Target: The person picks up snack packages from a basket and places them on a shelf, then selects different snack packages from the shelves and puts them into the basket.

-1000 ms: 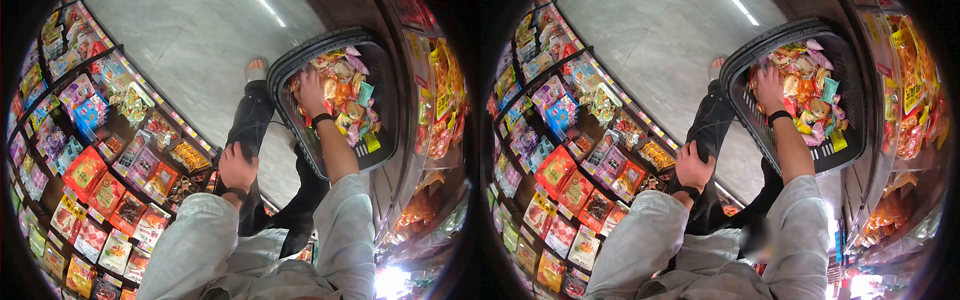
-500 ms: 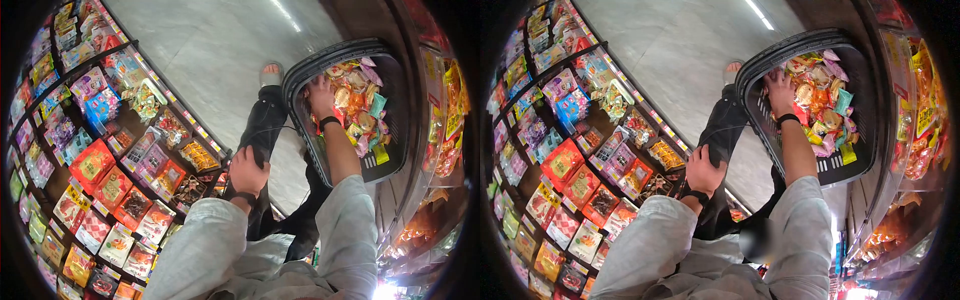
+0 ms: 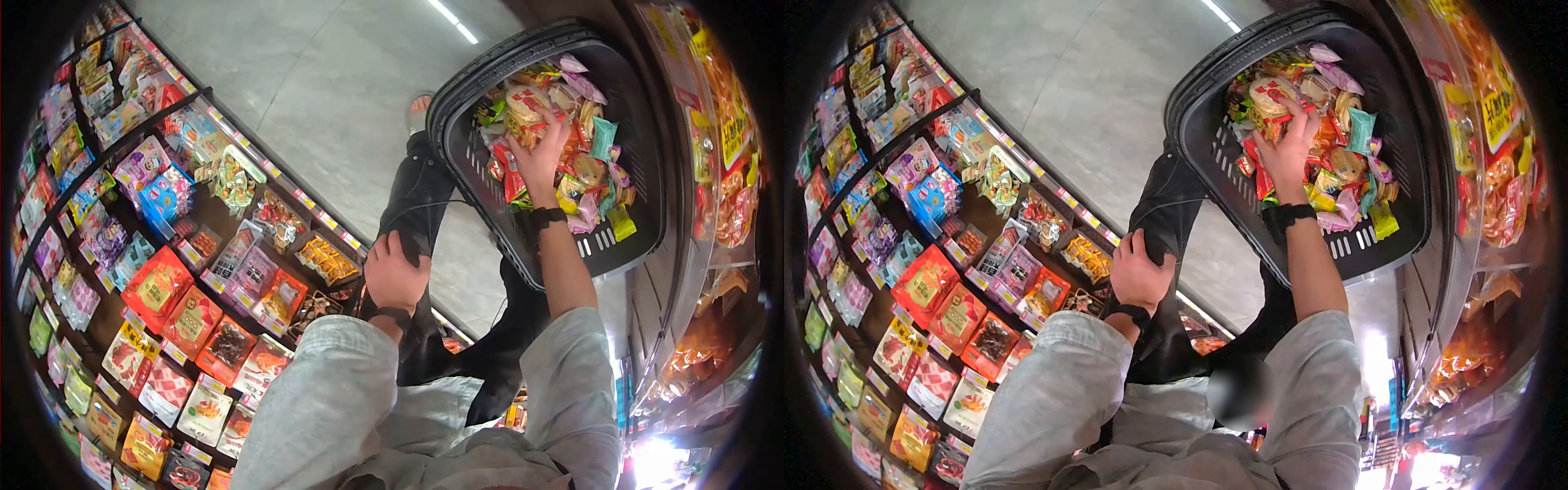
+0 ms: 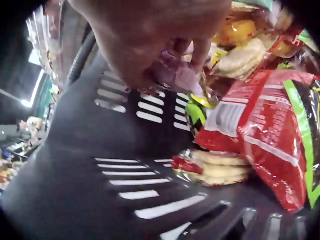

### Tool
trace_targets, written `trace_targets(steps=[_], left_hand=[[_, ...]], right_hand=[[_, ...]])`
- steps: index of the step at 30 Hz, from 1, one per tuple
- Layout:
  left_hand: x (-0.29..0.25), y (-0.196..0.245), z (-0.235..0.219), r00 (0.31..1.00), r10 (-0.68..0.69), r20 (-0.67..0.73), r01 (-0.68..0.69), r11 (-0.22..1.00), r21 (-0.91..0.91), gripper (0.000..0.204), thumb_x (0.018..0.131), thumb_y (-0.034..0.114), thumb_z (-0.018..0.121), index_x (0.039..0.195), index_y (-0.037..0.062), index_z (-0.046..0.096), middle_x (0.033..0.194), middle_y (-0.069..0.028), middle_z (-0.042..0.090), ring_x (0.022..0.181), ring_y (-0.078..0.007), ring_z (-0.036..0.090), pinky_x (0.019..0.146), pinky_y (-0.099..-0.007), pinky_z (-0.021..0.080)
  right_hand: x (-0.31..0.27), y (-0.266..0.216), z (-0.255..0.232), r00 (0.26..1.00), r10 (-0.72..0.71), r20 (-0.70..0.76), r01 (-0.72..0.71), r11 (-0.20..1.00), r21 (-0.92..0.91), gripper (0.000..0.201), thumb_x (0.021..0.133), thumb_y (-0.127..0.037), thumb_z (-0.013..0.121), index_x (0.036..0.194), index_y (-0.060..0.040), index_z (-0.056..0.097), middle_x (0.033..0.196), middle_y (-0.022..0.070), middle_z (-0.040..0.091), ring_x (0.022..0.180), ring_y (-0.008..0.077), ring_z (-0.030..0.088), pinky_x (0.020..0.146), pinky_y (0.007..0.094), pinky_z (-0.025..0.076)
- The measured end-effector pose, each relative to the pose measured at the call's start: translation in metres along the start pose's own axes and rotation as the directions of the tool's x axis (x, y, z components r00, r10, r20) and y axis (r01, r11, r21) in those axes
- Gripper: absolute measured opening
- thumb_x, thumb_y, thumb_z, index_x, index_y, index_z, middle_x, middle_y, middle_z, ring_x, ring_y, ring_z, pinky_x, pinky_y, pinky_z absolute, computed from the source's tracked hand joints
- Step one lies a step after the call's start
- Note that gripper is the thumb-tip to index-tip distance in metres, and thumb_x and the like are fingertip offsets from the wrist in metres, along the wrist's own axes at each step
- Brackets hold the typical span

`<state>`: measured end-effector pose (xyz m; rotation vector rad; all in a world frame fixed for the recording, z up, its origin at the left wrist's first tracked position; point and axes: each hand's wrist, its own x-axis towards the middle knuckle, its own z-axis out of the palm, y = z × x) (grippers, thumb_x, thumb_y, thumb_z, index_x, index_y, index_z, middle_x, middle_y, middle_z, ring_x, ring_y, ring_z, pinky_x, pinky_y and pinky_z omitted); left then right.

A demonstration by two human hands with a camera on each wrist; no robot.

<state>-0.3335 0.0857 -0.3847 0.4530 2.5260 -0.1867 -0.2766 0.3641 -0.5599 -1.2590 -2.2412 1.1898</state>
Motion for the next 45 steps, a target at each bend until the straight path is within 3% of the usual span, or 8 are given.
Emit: trace_targets(steps=[9,15,17,21,24,31,37,45], left_hand=[[-0.005,0.047,-0.006,0.998,0.016,-0.052,-0.011,0.995,0.096,0.059,0.079,0.036,0.068,0.127,0.0015,0.061,0.119,-0.0228,0.066,0.113,-0.0417,0.063,0.097,-0.0517,0.051],[0.021,0.058,-0.041,0.977,0.202,0.071,-0.166,0.924,-0.345,0.071,0.078,0.043,0.075,0.132,-0.002,0.062,0.124,-0.0291,0.065,0.118,-0.0478,0.06,0.103,-0.0526,0.049],[0.078,0.046,-0.011,0.834,0.48,0.273,-0.335,0.833,-0.441,0.073,0.079,0.042,0.077,0.134,-0.0024,0.061,0.124,-0.0275,0.068,0.119,-0.0426,0.064,0.103,-0.0482,0.05],[0.03,0.076,-0.181,0.463,0.727,0.508,-0.398,0.682,-0.613,0.056,0.088,0.031,0.079,0.132,0.0012,0.062,0.108,-0.0122,0.075,0.101,-0.0224,0.071,0.089,-0.0342,0.055],[-0.031,0.105,-0.278,0.26,0.826,0.5,-0.557,0.551,-0.621,0.053,0.088,0.027,0.081,0.133,0.0046,0.062,0.106,-0.008,0.071,0.096,-0.0202,0.069,0.089,-0.033,0.055],[-0.258,0.133,-0.39,-0.57,0.816,0.092,-0.751,-0.472,-0.461,0.066,0.084,0.025,0.082,0.144,0.0111,0.058,0.147,-0.0169,0.048,0.136,-0.0328,0.049,0.113,-0.044,0.042],[-0.394,0.101,-0.317,-0.608,0.785,0.114,-0.666,-0.427,-0.612,0.063,0.086,0.026,0.081,0.143,0.0118,0.059,0.149,-0.0158,0.047,0.139,-0.0355,0.046,0.116,-0.0459,0.038],[-0.489,0.096,-0.277,-0.691,0.705,0.16,-0.689,-0.575,-0.44,0.063,0.082,0.035,0.084,0.137,0.0122,0.064,0.136,-0.0129,0.059,0.124,-0.0346,0.057,0.106,-0.0454,0.046]], right_hand=[[-0.07,-0.113,-0.189,0.987,-0.03,-0.158,0.045,0.995,0.093,0.078,0.069,-0.007,0.085,0.136,-0.0055,0.046,0.144,0.02,0.042,0.138,0.0374,0.043,0.118,0.0471,0.035],[-0.169,-0.275,-0.416,0.986,0.041,-0.159,-0.028,0.996,0.084,0.074,0.064,-0.002,0.085,0.13,-0.0147,0.054,0.15,0.0235,0.041,0.144,0.0464,0.036,0.119,0.0525,0.034],[-0.212,-0.309,-0.465,0.966,0.043,-0.255,-0.062,0.996,-0.065,0.073,0.065,0.0,0.084,0.13,-0.0139,0.053,0.15,0.0226,0.041,0.142,0.0454,0.038,0.118,0.051,0.036],[-0.317,-0.404,-0.475,0.772,0.209,-0.601,-0.217,0.974,0.06,0.075,0.065,0.003,0.083,0.131,-0.013,0.051,0.148,0.0201,0.042,0.142,0.0413,0.041,0.117,0.0476,0.038],[-0.367,-0.412,-0.421,0.644,0.322,-0.694,-0.092,0.933,0.347,0.077,0.067,0.006,0.081,0.133,-0.0133,0.048,0.146,0.019,0.042,0.143,0.0369,0.042,0.117,0.0458,0.038],[-0.427,-0.455,-0.373,0.566,0.45,-0.691,0.059,0.814,0.578,0.078,0.071,0.008,0.079,0.137,-0.0117,0.043,0.144,0.0153,0.042,0.137,0.0263,0.048,0.111,0.0397,0.045],[-0.527,-0.449,-0.393,0.585,0.54,-0.605,0.263,0.58,0.771,0.076,0.077,0.009,0.075,0.141,-0.0111,0.039,0.135,0.0084,0.048,0.121,0.0176,0.055,0.1,0.0309,0.051],[-0.631,-0.419,-0.418,0.572,0.546,-0.612,0.256,0.591,0.765,0.078,0.084,0.001,0.08,0.147,-0.0079,0.035,0.141,0.0112,0.051,0.128,0.019,0.056,0.106,0.0348,0.051]])
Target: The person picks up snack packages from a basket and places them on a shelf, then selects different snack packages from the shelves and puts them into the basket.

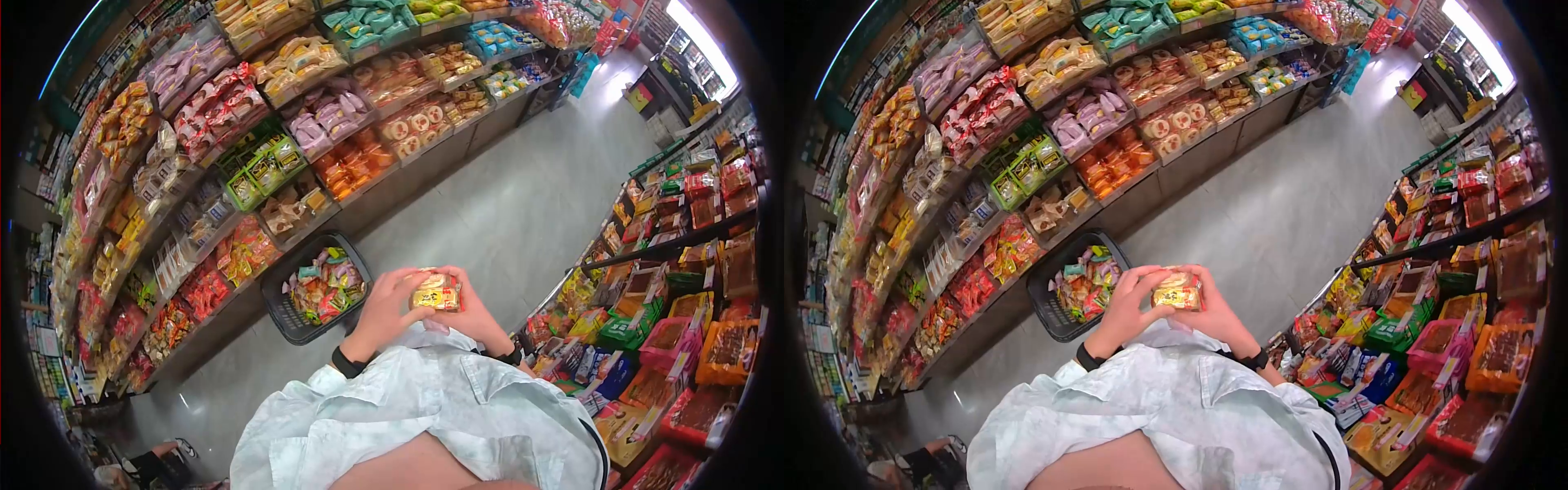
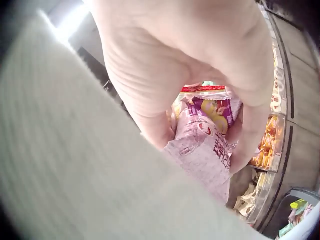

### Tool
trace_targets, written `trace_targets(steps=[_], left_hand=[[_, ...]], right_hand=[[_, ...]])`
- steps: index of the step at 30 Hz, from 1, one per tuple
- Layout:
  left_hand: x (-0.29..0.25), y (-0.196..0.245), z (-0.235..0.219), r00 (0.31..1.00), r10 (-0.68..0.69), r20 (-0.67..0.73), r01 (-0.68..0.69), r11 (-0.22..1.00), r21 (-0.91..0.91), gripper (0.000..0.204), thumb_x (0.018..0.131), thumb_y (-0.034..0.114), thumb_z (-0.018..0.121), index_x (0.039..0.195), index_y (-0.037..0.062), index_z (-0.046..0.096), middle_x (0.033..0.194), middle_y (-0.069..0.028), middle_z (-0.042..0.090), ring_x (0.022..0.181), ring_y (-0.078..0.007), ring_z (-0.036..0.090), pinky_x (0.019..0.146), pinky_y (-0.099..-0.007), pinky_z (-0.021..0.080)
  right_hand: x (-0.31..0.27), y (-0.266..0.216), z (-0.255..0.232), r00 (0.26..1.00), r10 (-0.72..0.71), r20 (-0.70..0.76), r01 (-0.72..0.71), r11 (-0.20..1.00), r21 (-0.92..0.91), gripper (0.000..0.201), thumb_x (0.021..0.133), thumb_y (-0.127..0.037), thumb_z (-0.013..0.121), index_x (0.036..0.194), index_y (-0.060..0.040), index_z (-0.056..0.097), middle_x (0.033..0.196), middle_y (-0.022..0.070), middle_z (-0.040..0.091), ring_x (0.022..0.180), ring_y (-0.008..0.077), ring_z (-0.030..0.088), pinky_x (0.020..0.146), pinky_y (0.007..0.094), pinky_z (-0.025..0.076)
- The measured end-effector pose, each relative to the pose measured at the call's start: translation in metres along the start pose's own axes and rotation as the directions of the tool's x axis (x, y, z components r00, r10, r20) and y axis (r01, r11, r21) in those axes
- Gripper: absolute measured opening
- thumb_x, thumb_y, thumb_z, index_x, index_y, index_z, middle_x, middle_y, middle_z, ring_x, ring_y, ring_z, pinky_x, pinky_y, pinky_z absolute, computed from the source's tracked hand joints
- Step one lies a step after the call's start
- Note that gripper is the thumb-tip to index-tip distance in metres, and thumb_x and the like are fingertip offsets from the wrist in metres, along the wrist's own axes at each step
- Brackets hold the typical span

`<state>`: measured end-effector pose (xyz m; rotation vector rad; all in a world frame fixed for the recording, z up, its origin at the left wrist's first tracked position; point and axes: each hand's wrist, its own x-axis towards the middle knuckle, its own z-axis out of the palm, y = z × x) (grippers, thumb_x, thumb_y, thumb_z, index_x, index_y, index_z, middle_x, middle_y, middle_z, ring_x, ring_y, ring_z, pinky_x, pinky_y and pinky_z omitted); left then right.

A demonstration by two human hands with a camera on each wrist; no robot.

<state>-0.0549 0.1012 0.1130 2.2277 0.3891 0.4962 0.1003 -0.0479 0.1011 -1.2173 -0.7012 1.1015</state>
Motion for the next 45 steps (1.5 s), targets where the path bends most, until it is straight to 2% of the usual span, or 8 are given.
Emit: trace_targets(steps=[9,13,22,27,32,38,41,45], left_hand=[[0.084,0.003,0.041,0.992,0.124,0.021,-0.126,0.989,0.078,0.048,0.088,0.031,0.078,0.133,0.0157,0.071,0.133,-0.0118,0.062,0.12,-0.0332,0.059,0.102,-0.045,0.048],[0.15,-0.011,0.055,0.988,0.146,0.052,-0.147,0.989,0.011,0.04,0.091,0.027,0.075,0.131,0.0208,0.073,0.137,-0.0135,0.058,0.118,-0.0331,0.059,0.101,-0.0449,0.048],[0.342,-0.056,0.088,0.95,0.286,0.126,-0.224,0.905,-0.36,0.033,0.098,0.027,0.065,0.127,0.014,0.073,0.139,-0.0153,0.053,0.127,-0.0333,0.055,0.109,-0.0431,0.044],[0.415,-0.071,0.085,0.939,0.169,0.3,0.129,0.634,-0.762,0.041,0.11,0.035,0.049,0.132,0.0051,0.065,0.138,-0.0125,0.056,0.131,-0.025,0.054,0.113,-0.0388,0.04],[0.486,-0.087,0.072,0.915,-0.091,0.393,0.398,0.356,-0.845,0.047,0.113,0.04,0.043,0.134,0.0011,0.06,0.129,-0.0068,0.064,0.127,-0.0168,0.057,0.111,-0.0335,0.043],[0.569,-0.155,0.105,0.925,-0.376,0.054,0.311,0.669,-0.675,0.036,0.11,0.031,0.056,0.133,0.0043,0.062,0.116,0.0007,0.065,0.11,-0.0072,0.057,0.093,-0.0276,0.048],[0.607,-0.184,0.116,0.889,-0.456,-0.043,0.407,0.829,-0.384,0.035,0.104,0.029,0.064,0.13,0.0053,0.065,0.112,-0.0053,0.07,0.104,-0.0149,0.062,0.089,-0.0333,0.05],[0.66,-0.22,0.126,0.934,-0.267,-0.237,0.292,0.954,0.075,0.037,0.097,0.027,0.07,0.128,0.0077,0.067,0.113,-0.0195,0.07,0.105,-0.0374,0.065,0.095,-0.0435,0.05]], right_hand=[[0.024,0.008,-0.073,0.99,0.129,-0.048,-0.113,0.961,0.253,0.081,0.087,0.007,0.074,0.153,-0.0105,0.031,0.145,0.0107,0.05,0.133,0.0197,0.052,0.109,0.0347,0.049],[0.064,-0.011,-0.105,0.968,0.235,-0.09,-0.169,0.873,0.458,0.083,0.087,0.012,0.069,0.156,-0.0139,0.03,0.145,0.0103,0.05,0.131,0.0205,0.054,0.107,0.0351,0.05],[0.174,-0.08,-0.2,0.91,0.264,-0.32,-0.114,0.901,0.419,0.08,0.088,0.009,0.069,0.154,-0.0143,0.032,0.143,0.0103,0.053,0.128,0.0221,0.058,0.105,0.0358,0.052],[0.223,-0.087,-0.244,0.9,0.278,-0.336,-0.131,0.907,0.4,0.08,0.086,0.006,0.07,0.153,-0.0141,0.032,0.139,0.0083,0.054,0.124,0.0208,0.058,0.103,0.0359,0.052],[0.262,-0.098,-0.281,0.897,0.306,-0.318,-0.128,0.87,0.476,0.086,0.082,0.006,0.072,0.155,-0.014,0.032,0.141,0.0088,0.053,0.126,0.0204,0.056,0.104,0.0371,0.05],[0.323,-0.111,-0.371,0.95,0.245,-0.193,-0.134,0.878,0.459,0.088,0.08,0.007,0.073,0.155,-0.0139,0.032,0.143,0.0089,0.052,0.125,0.0196,0.056,0.104,0.0348,0.049],[0.36,-0.123,-0.417,0.975,0.17,-0.142,-0.085,0.88,0.468,0.087,0.079,0.005,0.074,0.154,-0.0123,0.032,0.142,0.0087,0.052,0.125,0.019,0.056,0.104,0.0333,0.048],[0.402,-0.157,-0.474,0.99,0.131,-0.058,-0.092,0.891,0.445,0.086,0.079,0.002,0.078,0.152,-0.0101,0.034,0.142,0.0075,0.051,0.127,0.0182,0.054,0.107,0.0319,0.045]])
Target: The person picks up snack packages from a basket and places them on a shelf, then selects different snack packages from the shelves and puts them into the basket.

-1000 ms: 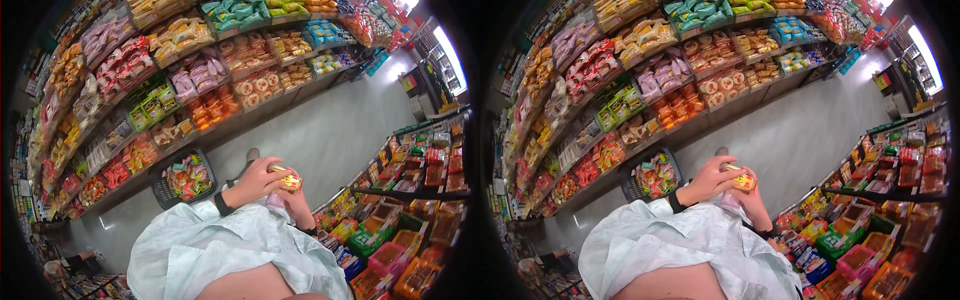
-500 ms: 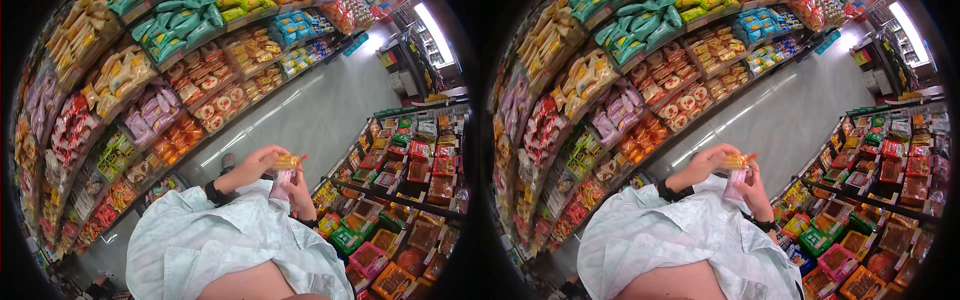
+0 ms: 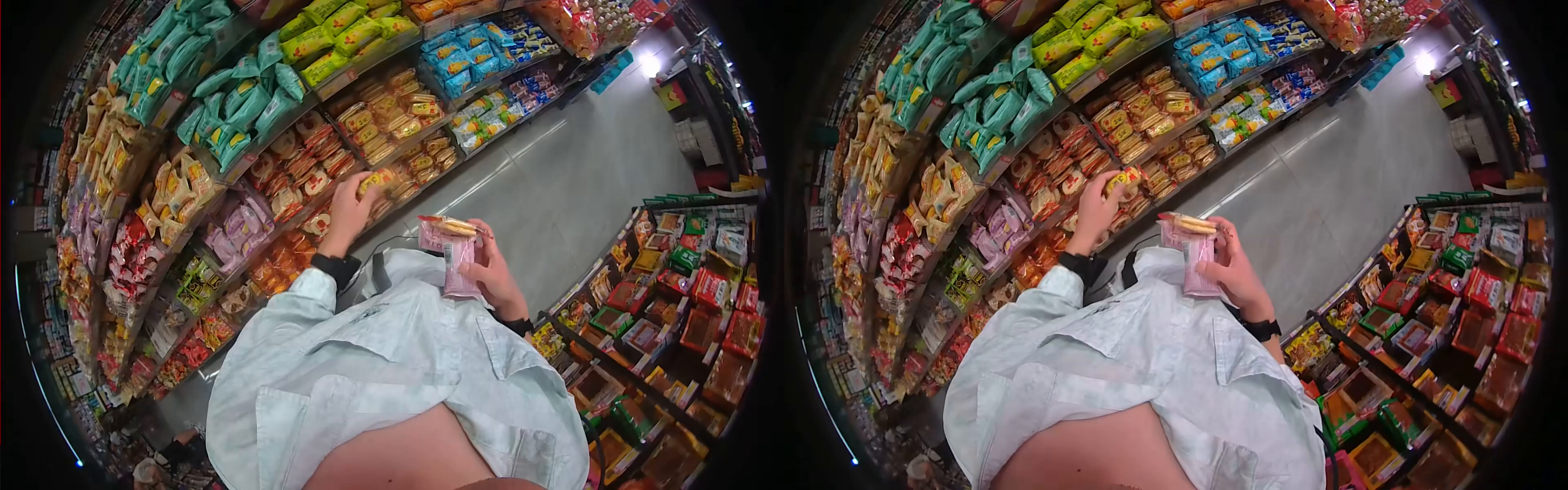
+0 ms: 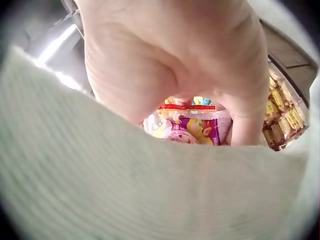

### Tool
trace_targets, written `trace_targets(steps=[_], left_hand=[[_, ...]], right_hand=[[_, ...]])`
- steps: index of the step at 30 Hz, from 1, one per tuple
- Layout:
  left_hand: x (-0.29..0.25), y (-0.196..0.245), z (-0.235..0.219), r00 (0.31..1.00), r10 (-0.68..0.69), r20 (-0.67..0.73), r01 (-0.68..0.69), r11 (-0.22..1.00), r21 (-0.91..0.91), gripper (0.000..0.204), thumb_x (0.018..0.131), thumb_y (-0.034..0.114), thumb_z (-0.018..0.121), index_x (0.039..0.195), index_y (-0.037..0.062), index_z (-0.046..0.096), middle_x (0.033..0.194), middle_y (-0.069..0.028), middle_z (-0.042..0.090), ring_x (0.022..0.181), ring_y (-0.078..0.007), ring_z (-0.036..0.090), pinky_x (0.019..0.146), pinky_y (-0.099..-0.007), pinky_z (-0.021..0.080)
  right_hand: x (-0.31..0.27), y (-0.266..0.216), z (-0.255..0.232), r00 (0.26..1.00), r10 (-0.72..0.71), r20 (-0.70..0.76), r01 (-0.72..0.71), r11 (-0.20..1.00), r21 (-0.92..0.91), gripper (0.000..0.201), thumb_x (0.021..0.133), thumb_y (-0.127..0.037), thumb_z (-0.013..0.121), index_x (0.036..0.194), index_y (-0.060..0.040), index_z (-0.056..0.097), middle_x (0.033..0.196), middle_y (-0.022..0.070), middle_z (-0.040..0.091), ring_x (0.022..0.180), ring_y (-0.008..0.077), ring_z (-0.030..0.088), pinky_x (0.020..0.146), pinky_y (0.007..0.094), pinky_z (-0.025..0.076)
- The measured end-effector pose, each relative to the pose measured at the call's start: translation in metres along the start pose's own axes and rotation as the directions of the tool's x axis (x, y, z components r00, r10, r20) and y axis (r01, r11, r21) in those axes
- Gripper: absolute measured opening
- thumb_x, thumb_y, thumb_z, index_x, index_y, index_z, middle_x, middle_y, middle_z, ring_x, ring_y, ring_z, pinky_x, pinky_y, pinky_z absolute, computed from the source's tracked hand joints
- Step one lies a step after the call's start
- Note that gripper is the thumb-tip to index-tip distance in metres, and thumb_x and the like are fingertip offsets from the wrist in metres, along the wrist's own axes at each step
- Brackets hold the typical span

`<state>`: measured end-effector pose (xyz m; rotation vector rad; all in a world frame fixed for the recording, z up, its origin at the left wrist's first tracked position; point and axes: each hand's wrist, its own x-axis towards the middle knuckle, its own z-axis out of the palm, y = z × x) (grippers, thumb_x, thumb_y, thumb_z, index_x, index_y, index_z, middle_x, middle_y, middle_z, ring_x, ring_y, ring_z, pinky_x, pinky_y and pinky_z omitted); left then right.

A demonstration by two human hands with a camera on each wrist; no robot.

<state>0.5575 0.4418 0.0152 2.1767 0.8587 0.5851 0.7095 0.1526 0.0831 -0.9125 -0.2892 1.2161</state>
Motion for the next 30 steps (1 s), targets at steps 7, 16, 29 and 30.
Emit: trace_targets(steps=[7,16,29,30], left_hand=[[0.085,0.001,0.031,0.999,0.034,0.015,-0.037,0.93,0.367,0.039,0.095,0.035,0.072,0.123,0.0079,0.067,0.106,-0.0203,0.07,0.105,-0.0414,0.063,0.091,-0.0494,0.049],[0.159,-0.063,0.079,0.945,-0.248,0.212,0.011,0.675,0.738,0.047,0.078,0.02,0.081,0.12,0.0077,0.061,0.111,-0.0166,0.072,0.111,-0.0384,0.062,0.094,-0.0509,0.047],[0.182,-0.001,0.081,0.917,-0.396,0.054,0.294,0.76,0.58,0.064,0.078,0.027,0.083,0.136,0.0105,0.062,0.124,-0.0188,0.066,0.121,-0.041,0.058,0.104,-0.048,0.048],[0.183,0.014,0.088,0.961,-0.277,0.015,0.235,0.839,0.49,0.063,0.081,0.031,0.082,0.136,0.0087,0.061,0.128,-0.0201,0.064,0.126,-0.0423,0.055,0.105,-0.0477,0.047]], right_hand=[[0.037,-0.081,-0.06,0.999,0.037,0.032,-0.035,0.997,-0.071,0.088,0.078,0.0,0.082,0.152,-0.01,0.034,0.143,0.0074,0.049,0.127,0.018,0.053,0.109,0.0318,0.043],[0.083,-0.129,-0.115,0.981,-0.033,-0.191,0.01,0.992,-0.122,0.092,0.077,-0.002,0.08,0.156,-0.0106,0.032,0.145,0.0097,0.05,0.13,0.0216,0.053,0.109,0.0348,0.044],[0.221,-0.22,-0.163,0.988,0.157,-0.004,-0.156,0.978,-0.136,0.089,0.083,0.002,0.074,0.158,-0.0133,0.03,0.143,0.0077,0.053,0.124,0.0168,0.056,0.102,0.0328,0.049],[0.232,-0.226,-0.166,0.981,0.188,0.043,-0.179,0.97,-0.162,0.087,0.083,0.003,0.073,0.158,-0.0132,0.031,0.141,0.0076,0.053,0.122,0.0164,0.056,0.101,0.0323,0.049]])
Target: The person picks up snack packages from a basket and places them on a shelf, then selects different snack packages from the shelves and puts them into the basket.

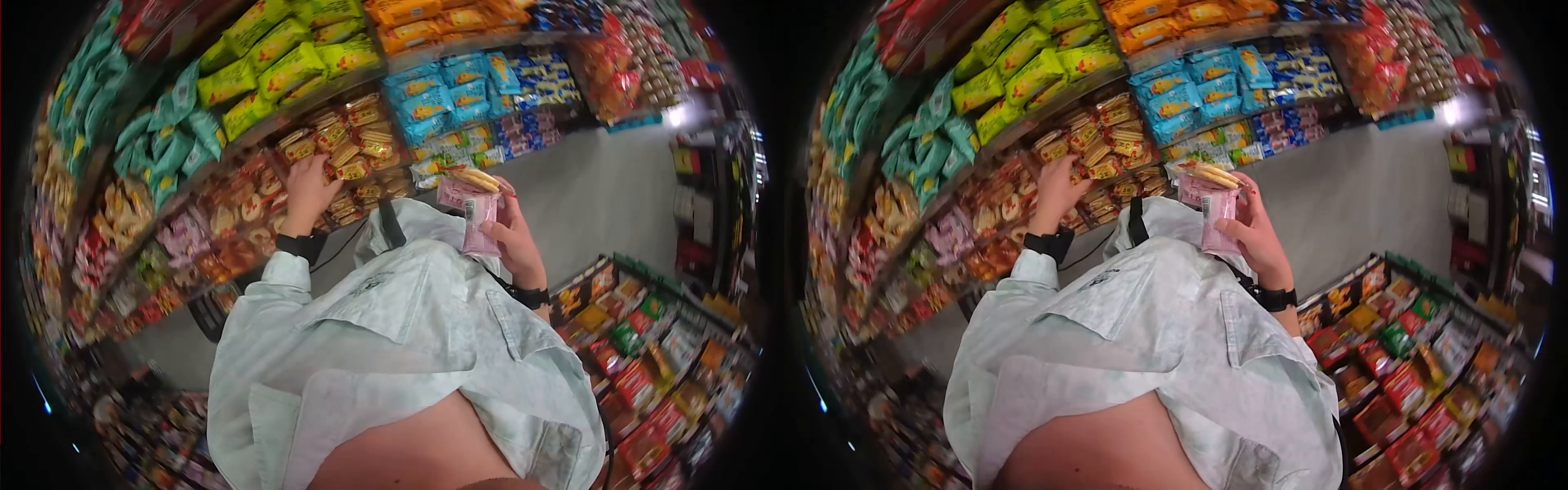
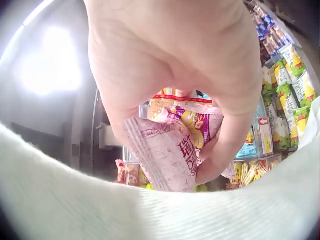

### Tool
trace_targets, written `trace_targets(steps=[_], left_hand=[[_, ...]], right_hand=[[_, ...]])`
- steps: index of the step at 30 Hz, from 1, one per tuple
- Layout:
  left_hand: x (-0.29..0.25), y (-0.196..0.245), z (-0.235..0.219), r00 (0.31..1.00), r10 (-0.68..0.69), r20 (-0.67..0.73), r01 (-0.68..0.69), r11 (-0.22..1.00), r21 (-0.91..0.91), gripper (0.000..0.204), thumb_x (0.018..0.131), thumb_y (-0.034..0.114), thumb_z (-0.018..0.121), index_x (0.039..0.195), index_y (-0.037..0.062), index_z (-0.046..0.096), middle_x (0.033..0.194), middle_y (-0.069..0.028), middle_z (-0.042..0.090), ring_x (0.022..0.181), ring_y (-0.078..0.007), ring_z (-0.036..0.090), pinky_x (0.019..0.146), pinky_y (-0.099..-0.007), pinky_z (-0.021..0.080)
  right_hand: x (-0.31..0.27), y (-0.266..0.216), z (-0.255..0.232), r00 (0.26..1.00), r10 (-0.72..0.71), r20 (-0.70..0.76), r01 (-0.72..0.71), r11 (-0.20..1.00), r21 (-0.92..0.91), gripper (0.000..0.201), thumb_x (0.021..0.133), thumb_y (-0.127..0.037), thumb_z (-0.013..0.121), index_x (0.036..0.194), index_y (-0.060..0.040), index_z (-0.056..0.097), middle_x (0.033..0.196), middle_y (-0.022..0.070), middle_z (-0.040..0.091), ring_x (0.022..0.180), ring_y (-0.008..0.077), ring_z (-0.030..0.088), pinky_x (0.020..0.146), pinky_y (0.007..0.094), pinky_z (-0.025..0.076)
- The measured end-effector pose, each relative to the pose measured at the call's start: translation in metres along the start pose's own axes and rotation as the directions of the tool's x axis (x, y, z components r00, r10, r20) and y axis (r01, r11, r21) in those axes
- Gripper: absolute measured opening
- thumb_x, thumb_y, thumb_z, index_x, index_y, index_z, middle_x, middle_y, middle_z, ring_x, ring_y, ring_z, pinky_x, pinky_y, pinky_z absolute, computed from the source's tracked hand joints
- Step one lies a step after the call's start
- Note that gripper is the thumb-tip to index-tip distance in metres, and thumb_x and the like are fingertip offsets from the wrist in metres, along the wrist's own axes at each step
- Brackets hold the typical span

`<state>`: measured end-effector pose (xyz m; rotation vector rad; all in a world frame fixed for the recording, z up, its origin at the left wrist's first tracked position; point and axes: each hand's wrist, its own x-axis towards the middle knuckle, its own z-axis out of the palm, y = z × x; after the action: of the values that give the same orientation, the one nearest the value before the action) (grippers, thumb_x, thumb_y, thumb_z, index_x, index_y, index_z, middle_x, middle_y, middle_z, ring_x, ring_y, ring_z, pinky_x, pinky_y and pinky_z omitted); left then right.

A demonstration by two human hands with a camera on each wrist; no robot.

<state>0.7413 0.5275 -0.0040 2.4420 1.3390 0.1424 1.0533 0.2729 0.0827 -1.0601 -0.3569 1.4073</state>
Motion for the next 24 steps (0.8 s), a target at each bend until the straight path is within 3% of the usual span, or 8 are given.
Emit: trace_targets(steps=[6,9,12,14,17,18,21,24], left_hand=[[-0.035,0.164,-0.029,0.99,0.142,-0.024,-0.118,0.699,-0.705,0.071,0.085,0.025,0.084,0.148,0.0099,0.053,0.141,-0.0156,0.059,0.129,-0.0288,0.057,0.109,-0.0395,0.046],[-0.052,0.225,-0.023,0.981,0.09,0.174,0.087,0.593,-0.8,0.045,0.093,0.018,0.076,0.134,0.007,0.062,0.134,-0.0101,0.062,0.122,-0.0237,0.061,0.098,-0.0342,0.051],[-0.071,0.263,-0.005,0.992,-0.128,0.005,0.078,0.57,-0.818,0.034,0.097,0.017,0.071,0.128,0.0042,0.064,0.123,-0.0098,0.065,0.11,-0.0218,0.065,0.092,-0.0332,0.052],[-0.076,0.272,0.0,0.964,-0.208,-0.163,0.009,0.644,-0.765,0.034,0.097,0.02,0.072,0.126,0.0048,0.064,0.113,-0.0118,0.069,0.099,-0.0256,0.07,0.084,-0.0365,0.055],[-0.088,0.276,-0.001,0.909,-0.401,-0.118,0.135,0.549,-0.825,0.034,0.098,0.022,0.071,0.126,0.004,0.063,0.113,-0.0138,0.07,0.101,-0.0259,0.07,0.085,-0.0367,0.055],[-0.091,0.274,-0.003,0.879,-0.473,-0.06,0.248,0.561,-0.789,0.035,0.1,0.023,0.069,0.128,0.003,0.062,0.108,-0.0111,0.072,0.101,-0.0198,0.069,0.088,-0.0332,0.052],[-0.093,0.268,-0.008,0.841,-0.532,-0.099,0.293,0.602,-0.742,0.037,0.098,0.023,0.07,0.129,0.0042,0.06,0.107,-0.013,0.072,0.098,-0.0211,0.069,0.085,-0.0342,0.053],[-0.095,0.229,0.018,0.796,-0.579,-0.175,0.37,0.695,-0.617,0.038,0.096,0.027,0.07,0.125,0.0066,0.056,0.104,-0.0195,0.071,0.096,-0.0364,0.07,0.081,-0.0428,0.054]], right_hand=[[0.042,-0.045,-0.023,0.918,0.233,0.32,-0.169,0.962,-0.214,0.087,0.083,0.003,0.072,0.157,-0.015,0.03,0.138,0.0094,0.053,0.122,0.0171,0.055,0.101,0.0331,0.048],[0.055,-0.053,-0.046,0.791,0.414,0.451,-0.198,0.87,-0.452,0.088,0.083,0.003,0.073,0.157,-0.017,0.029,0.142,0.0115,0.051,0.126,0.0183,0.054,0.103,0.0344,0.047],[0.05,-0.068,-0.059,0.732,0.502,0.46,-0.306,0.846,-0.437,0.099,0.083,0.003,0.073,0.163,-0.0196,0.02,0.143,0.0129,0.052,0.126,0.0193,0.053,0.103,0.0354,0.047],[0.052,-0.072,-0.068,0.708,0.518,0.479,-0.334,0.844,-0.419,0.101,0.085,0.0,0.074,0.166,-0.0171,0.016,0.142,0.0125,0.052,0.124,0.0197,0.055,0.104,0.0354,0.047],[0.053,-0.069,-0.084,0.668,0.54,0.512,-0.335,0.833,-0.441,0.093,0.086,-0.003,0.074,0.164,-0.0127,0.024,0.142,0.0107,0.053,0.125,0.0191,0.055,0.106,0.035,0.046],[0.05,-0.076,-0.082,0.632,0.578,0.516,-0.383,0.812,-0.441,0.083,0.087,-0.004,0.072,0.16,-0.0098,0.034,0.142,0.008,0.053,0.125,0.0179,0.054,0.106,0.034,0.045],[0.048,-0.075,-0.089,0.628,0.556,0.544,-0.36,0.828,-0.43,0.078,0.086,-0.004,0.071,0.156,-0.0094,0.038,0.141,0.0057,0.054,0.125,0.0167,0.054,0.106,0.0328,0.045],[0.04,-0.079,-0.092,0.684,0.515,0.516,-0.362,0.854,-0.373,0.074,0.085,-0.004,0.068,0.154,-0.0082,0.041,0.138,0.005,0.055,0.122,0.0161,0.055,0.105,0.0307,0.045]])
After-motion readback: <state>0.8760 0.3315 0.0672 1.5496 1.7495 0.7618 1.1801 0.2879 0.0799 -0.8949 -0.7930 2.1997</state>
